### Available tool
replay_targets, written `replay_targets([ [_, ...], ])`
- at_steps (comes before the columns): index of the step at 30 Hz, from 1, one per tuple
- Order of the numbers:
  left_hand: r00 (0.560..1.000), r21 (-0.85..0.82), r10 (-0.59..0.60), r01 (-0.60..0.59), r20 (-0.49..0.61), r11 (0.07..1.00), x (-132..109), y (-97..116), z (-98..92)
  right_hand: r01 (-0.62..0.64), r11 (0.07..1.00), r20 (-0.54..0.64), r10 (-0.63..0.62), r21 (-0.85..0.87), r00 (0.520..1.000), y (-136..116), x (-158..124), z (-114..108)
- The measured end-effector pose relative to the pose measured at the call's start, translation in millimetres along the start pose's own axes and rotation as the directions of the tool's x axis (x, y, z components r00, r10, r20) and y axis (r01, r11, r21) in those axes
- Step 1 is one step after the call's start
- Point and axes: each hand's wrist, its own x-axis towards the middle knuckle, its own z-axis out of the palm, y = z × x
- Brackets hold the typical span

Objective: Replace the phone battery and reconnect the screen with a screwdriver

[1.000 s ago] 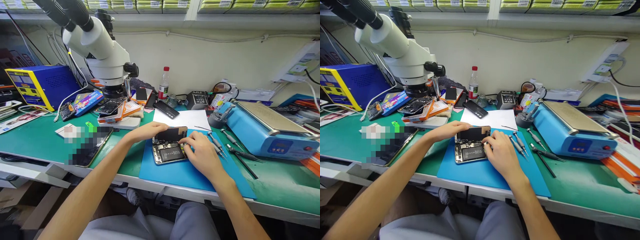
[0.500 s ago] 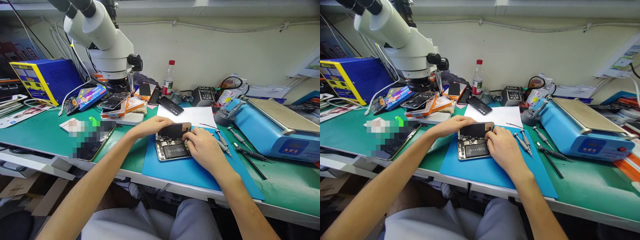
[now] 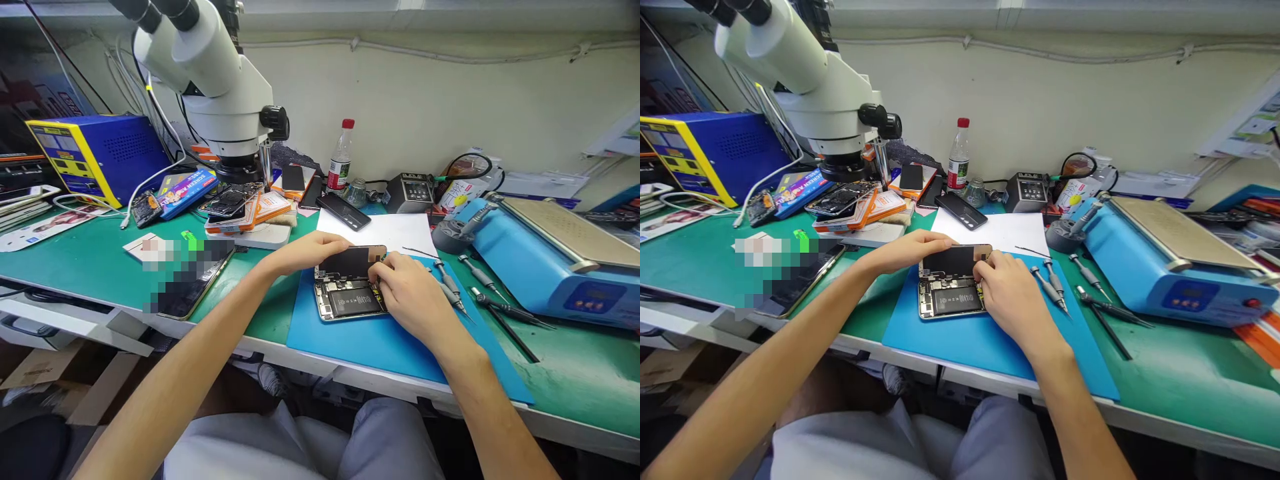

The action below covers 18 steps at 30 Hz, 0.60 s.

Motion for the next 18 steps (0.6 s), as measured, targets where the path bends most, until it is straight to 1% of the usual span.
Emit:
replay_targets([
  [3, 1.0, -0.004, -0.004, 0.004, -0.007, 1.0, 0.8, -0.3, 0.0, -0.011, 1.0, -0.034, 0.011, -0.012, 0.999, 2.8, -2.3, 0.8],
  [6, 1.0, -0.013, -0.002, 0.002, -0.005, 1.0, 2.3, -0.6, -0.2, -0.053, 0.999, -0.084, 0.053, -0.002, 0.995, 5.1, -5.6, 2.0],
  [10, 1.0, -0.03, 0.002, -0.002, -0.002, 1.0, 3.7, -1.7, -0.8, -0.078, 0.996, -0.094, 0.081, 0.036, 0.992, 4.8, -8.3, 2.1],
  [14, 1.0, -0.033, -0.004, 0.003, -0.023, 0.999, 5.2, -5.6, -1.0, -0.019, 0.998, -0.11, 0.025, 0.056, 0.994, 3.2, -8.7, 0.9],
  [18, 0.999, -0.034, -0.014, 0.013, -0.037, 0.999, 6.6, -9.8, -1.0, 0.035, 0.999, -0.156, -0.038, -0.018, 0.987, 3.4, -10.1, 0.6],
])
